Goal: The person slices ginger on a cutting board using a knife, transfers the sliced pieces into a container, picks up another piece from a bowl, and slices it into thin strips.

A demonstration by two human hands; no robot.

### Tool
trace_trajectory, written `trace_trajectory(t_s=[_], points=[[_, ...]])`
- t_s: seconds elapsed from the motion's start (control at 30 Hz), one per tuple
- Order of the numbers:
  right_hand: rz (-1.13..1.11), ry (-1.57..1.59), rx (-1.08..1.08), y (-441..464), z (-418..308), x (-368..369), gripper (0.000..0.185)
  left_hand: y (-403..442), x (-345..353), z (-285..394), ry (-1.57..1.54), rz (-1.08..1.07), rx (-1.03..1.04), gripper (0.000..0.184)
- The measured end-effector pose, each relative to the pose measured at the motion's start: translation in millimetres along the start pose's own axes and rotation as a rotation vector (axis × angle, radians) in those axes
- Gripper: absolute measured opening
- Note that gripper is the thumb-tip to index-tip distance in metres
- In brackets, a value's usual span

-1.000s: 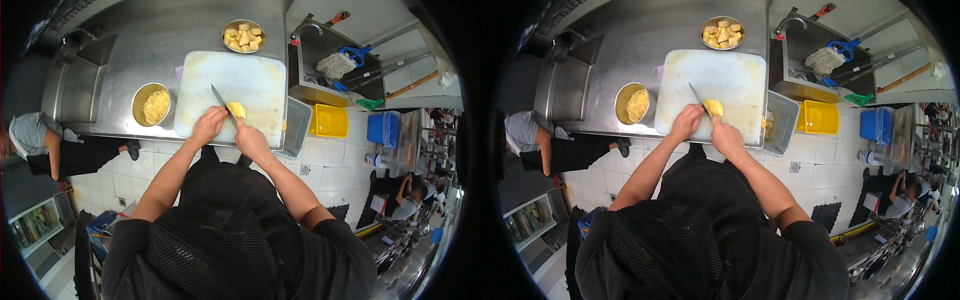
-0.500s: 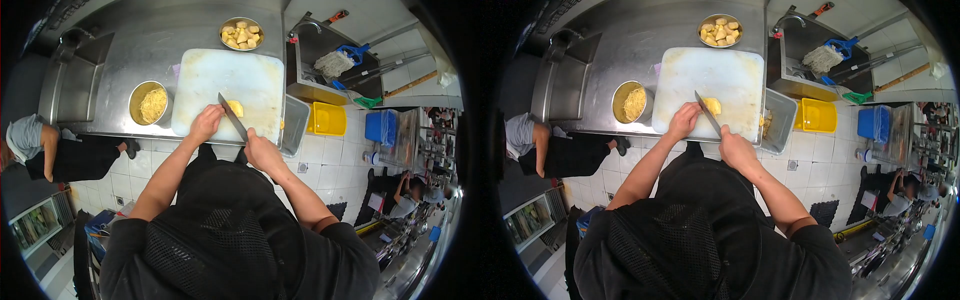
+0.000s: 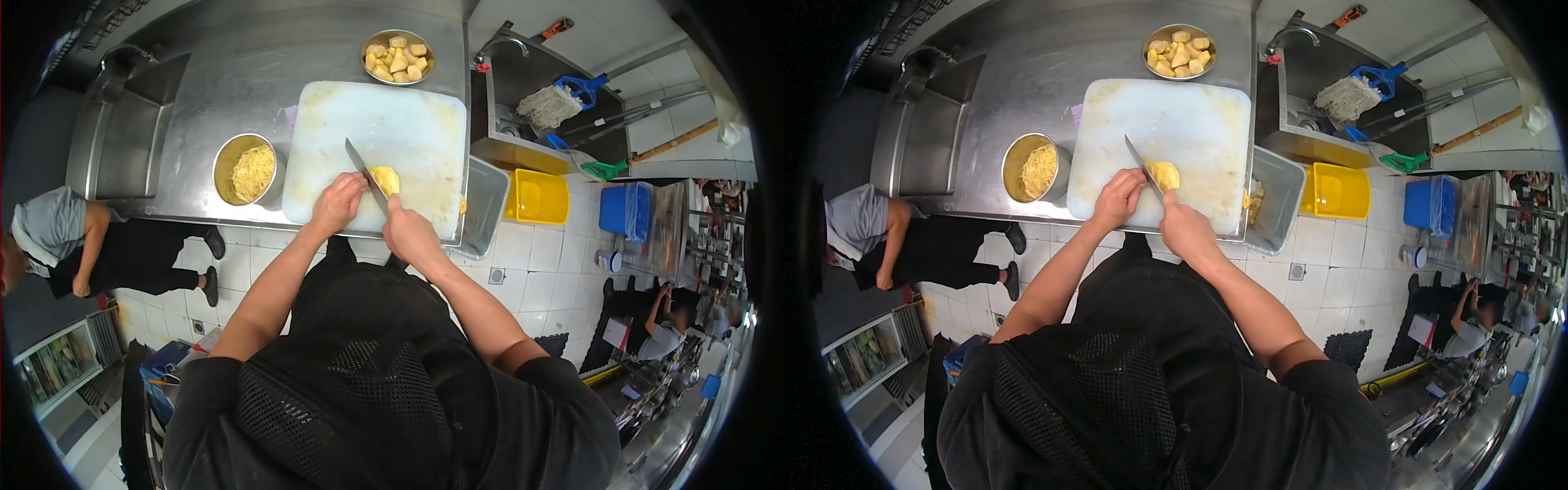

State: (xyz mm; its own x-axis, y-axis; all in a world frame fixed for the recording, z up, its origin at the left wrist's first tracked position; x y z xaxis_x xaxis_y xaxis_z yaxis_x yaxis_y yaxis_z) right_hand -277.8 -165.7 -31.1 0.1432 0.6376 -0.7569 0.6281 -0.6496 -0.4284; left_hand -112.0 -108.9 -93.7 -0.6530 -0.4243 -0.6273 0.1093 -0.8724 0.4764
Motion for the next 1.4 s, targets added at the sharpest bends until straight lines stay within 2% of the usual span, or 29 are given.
trace_trajectory(t_s=[0.2,0.5,0.67,0.77,0.83,0.87,0.93,1.07,1.13,1.2,1.27,1.33,1.4], points=[[0.040,0.001,-0.023,23.0,2.5,10.2,0.028,0.4,1.4,-2.0,0.011,-0.005,-0.007,0.020],[0.148,0.170,0.010,9.1,23.0,-35.3,0.029,4.1,3.7,-5.2,-0.022,0.051,-0.079,0.012],[0.178,0.077,0.044,-2.8,44.3,-55.7,0.028,8.6,0.4,-5.5,-0.093,0.075,-0.150,0.007],[0.242,-0.092,0.134,-0.1,59.2,-55.1,0.025,11.0,-1.1,-5.5,-0.096,0.044,-0.126,0.013],[0.314,-0.148,0.206,7.3,72.4,-50.0,0.026,16.2,-6.1,0.9,-0.034,0.056,-0.163,0.033],[0.321,-0.148,0.205,12.6,78.4,-46.3,0.026,19.3,-5.9,0.4,-0.033,0.058,-0.156,0.033],[0.456,-0.173,0.151,22.6,87.3,-38.7,0.027,20.7,-1.1,-5.5,0.025,-0.070,-0.165,0.052],[0.593,-0.270,0.015,33.6,92.3,-25.3,0.026,25.3,0.9,-19.0,-0.031,-0.175,-0.198,0.060],[0.717,-0.278,-0.081,18.4,64.0,-35.5,0.024,28.5,1.6,-25.0,-0.122,-0.260,-0.290,0.058],[0.646,-0.165,-0.083,14.5,52.2,-29.1,0.023,25.8,2.3,-23.4,-0.137,-0.263,-0.310,0.057],[0.165,0.284,0.013,27.3,52.1,-2.2,0.022,33.7,1.6,-27.3,-0.147,-0.259,-0.319,0.055],[0.121,0.326,0.044,30.7,46.1,13.4,0.022,32.9,0.5,-22.9,-0.161,-0.221,-0.244,0.049],[0.084,0.366,0.072,36.7,41.9,21.8,0.022,33.0,1.6,-22.5,-0.222,-0.190,-0.272,0.046]])
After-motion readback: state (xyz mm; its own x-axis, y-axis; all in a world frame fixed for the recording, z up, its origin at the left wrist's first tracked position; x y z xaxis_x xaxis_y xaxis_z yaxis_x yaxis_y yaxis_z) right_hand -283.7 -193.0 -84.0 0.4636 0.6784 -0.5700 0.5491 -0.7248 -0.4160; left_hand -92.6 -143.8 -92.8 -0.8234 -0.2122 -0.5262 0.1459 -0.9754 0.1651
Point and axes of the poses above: each hand's wrist, its own y-axis towards the middle knuckle, its own x-axis out of the palm, z = x × y, the point moved 4 cm from there along y, towards the middle knuckle, and after that the axes turned 6 degrees about x, right-handed, at the moved point
